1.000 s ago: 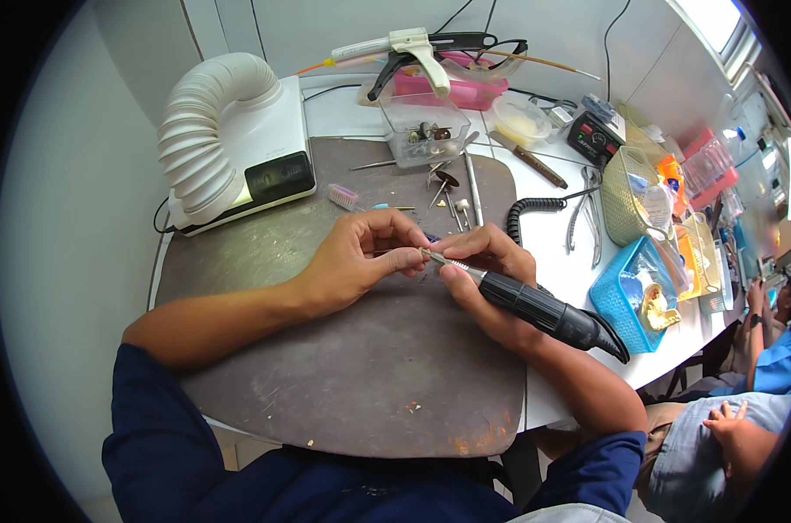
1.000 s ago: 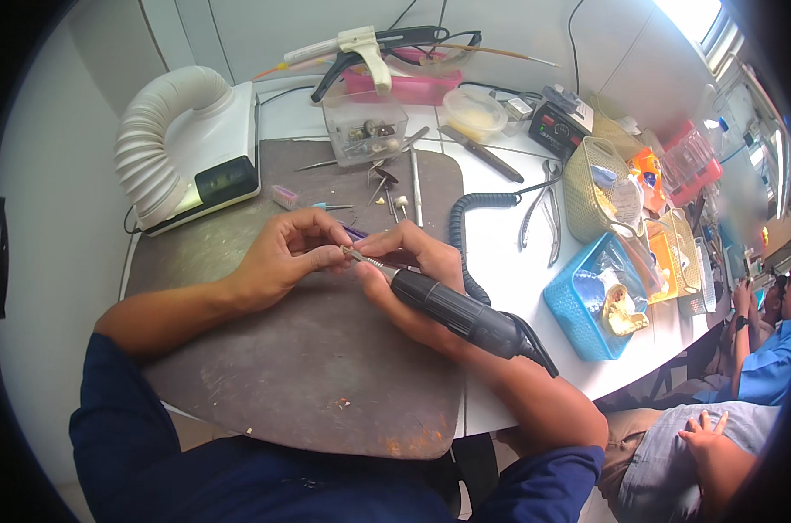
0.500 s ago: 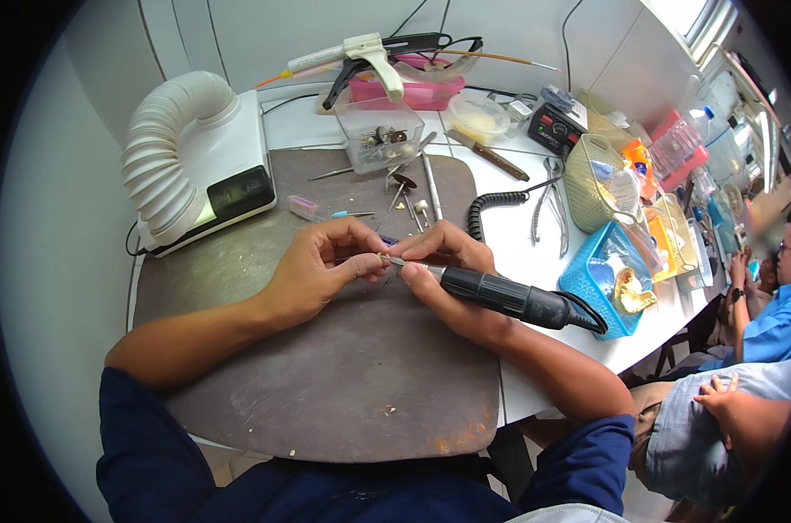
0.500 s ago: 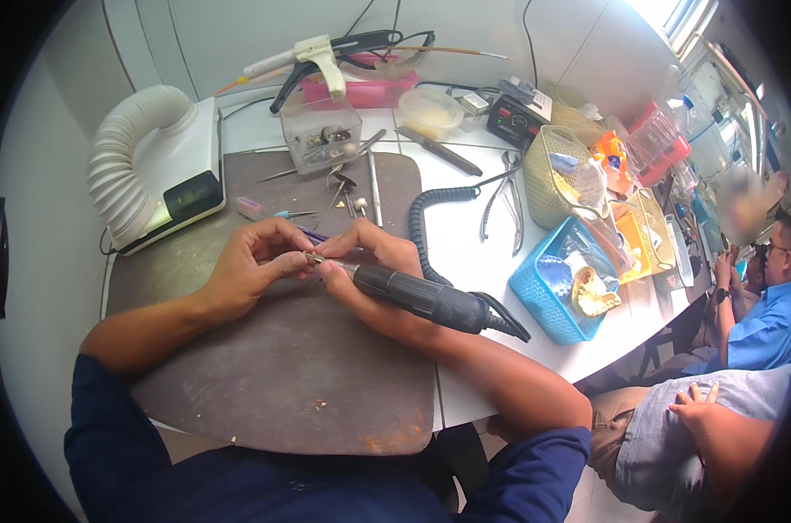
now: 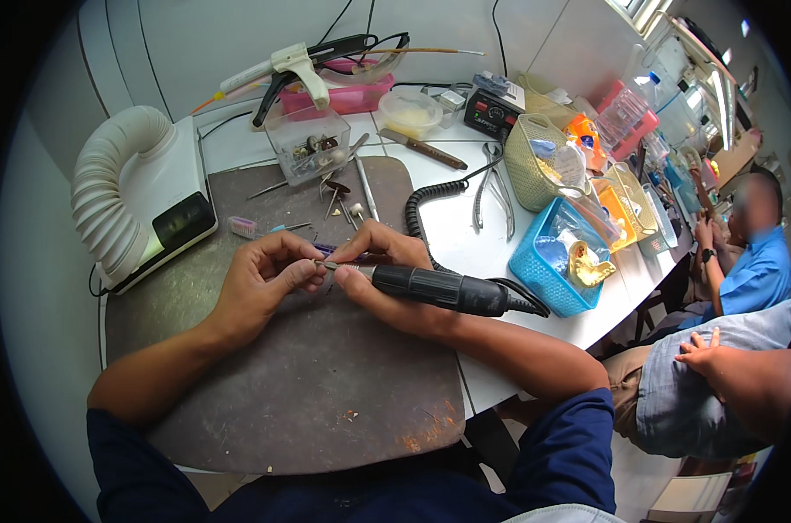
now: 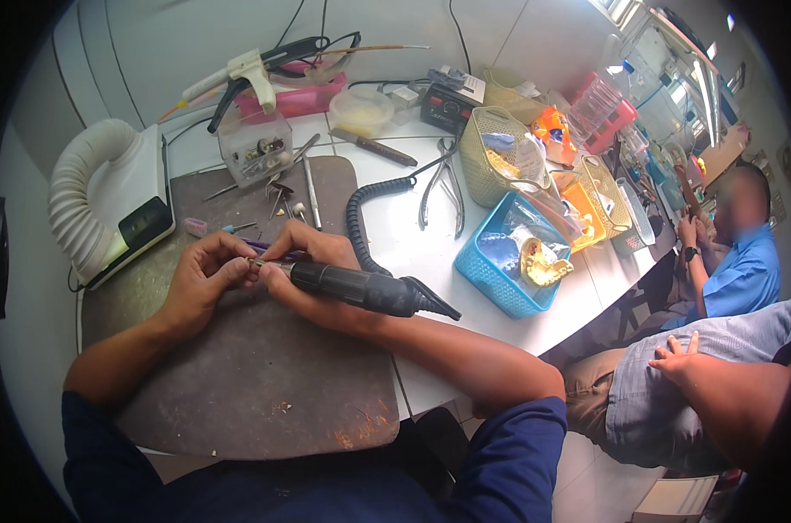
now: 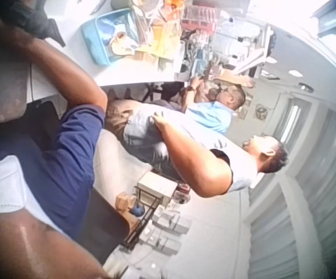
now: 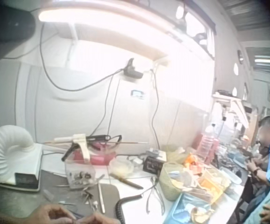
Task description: The person uses a rotary tool to grind and shape a small pink dental component. They then pick up a yellow denture, insert the component, and test the fit. The person continues to refine the component with the rotary tool and a brush, repeatedly checking it against the denture.
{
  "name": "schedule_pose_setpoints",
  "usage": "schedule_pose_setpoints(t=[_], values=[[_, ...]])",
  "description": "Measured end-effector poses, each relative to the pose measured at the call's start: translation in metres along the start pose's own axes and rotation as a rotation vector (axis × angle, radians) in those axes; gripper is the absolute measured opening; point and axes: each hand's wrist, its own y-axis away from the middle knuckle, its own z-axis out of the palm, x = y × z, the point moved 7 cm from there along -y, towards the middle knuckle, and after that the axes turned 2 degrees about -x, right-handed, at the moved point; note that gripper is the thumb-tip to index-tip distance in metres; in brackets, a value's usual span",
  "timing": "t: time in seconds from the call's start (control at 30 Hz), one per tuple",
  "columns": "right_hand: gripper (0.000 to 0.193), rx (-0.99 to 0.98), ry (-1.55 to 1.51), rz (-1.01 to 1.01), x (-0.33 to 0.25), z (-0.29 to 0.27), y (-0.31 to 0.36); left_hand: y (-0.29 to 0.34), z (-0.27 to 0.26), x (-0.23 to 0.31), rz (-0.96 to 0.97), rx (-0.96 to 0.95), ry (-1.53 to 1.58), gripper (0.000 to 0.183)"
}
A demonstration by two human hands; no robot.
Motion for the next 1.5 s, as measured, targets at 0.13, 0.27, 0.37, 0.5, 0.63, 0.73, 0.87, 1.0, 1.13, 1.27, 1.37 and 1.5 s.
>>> schedule_pose_setpoints(t=[0.13, 0.27, 0.37, 0.5, 0.63, 0.73, 0.87, 1.0, 1.13, 1.27, 1.37, 1.5], values=[[0.021, -0.112, 0.005, 0.217, -0.003, 0.005, 0.001, 0.001, -0.002, 0.0, 0.008, -0.01, -0.022, 0.014], [0.019, -0.053, -0.005, 0.113, -0.007, 0.005, 0.0, 0.001, 0.001, 0.001, 0.019, -0.038, -0.054, 0.015], [0.018, -0.033, 0.002, 0.084, -0.008, 0.005, -0.001, 0.0, 0.001, 0.0, 0.022, -0.044, -0.061, 0.016], [0.02, -0.16, 0.027, 0.221, -0.008, 0.006, -0.001, 0.002, 0.0, 0.0, 0.014, -0.036, -0.066, 0.018], [0.02, -0.125, 0.012, 0.184, -0.003, 0.005, 0.001, 0.001, 0.0, 0.001, 0.002, -0.024, -0.069, 0.018], [0.02, -0.14, 0.007, 0.244, -0.005, 0.006, 0.0, 0.001, 0.0, 0.001, -0.012, -0.02, -0.071, 0.019], [0.018, -0.135, -0.02, 0.199, -0.005, 0.005, 0.001, 0.002, 0.001, 0.001, -0.025, -0.025, -0.064, 0.019], [0.018, -0.139, -0.034, 0.238, -0.002, 0.006, 0.001, 0.002, -0.001, 0.0, -0.033, -0.009, -0.056, 0.02], [0.015, -0.075, -0.064, 0.123, -0.005, 0.006, 0.0, 0.002, 0.0, 0.0, -0.024, -0.02, -0.058, 0.02], [0.017, -0.149, -0.057, 0.204, -0.002, 0.006, 0.002, 0.002, 0.0, -0.002, -0.026, -0.013, -0.052, 0.02], [0.017, -0.151, -0.046, 0.231, -0.003, 0.005, 0.001, 0.002, -0.001, -0.002, -0.029, -0.006, -0.046, 0.02], [0.018, -0.137, -0.034, 0.242, -0.003, 0.005, 0.002, 0.002, -0.001, -0.002, -0.041, -0.002, -0.064, 0.02]])
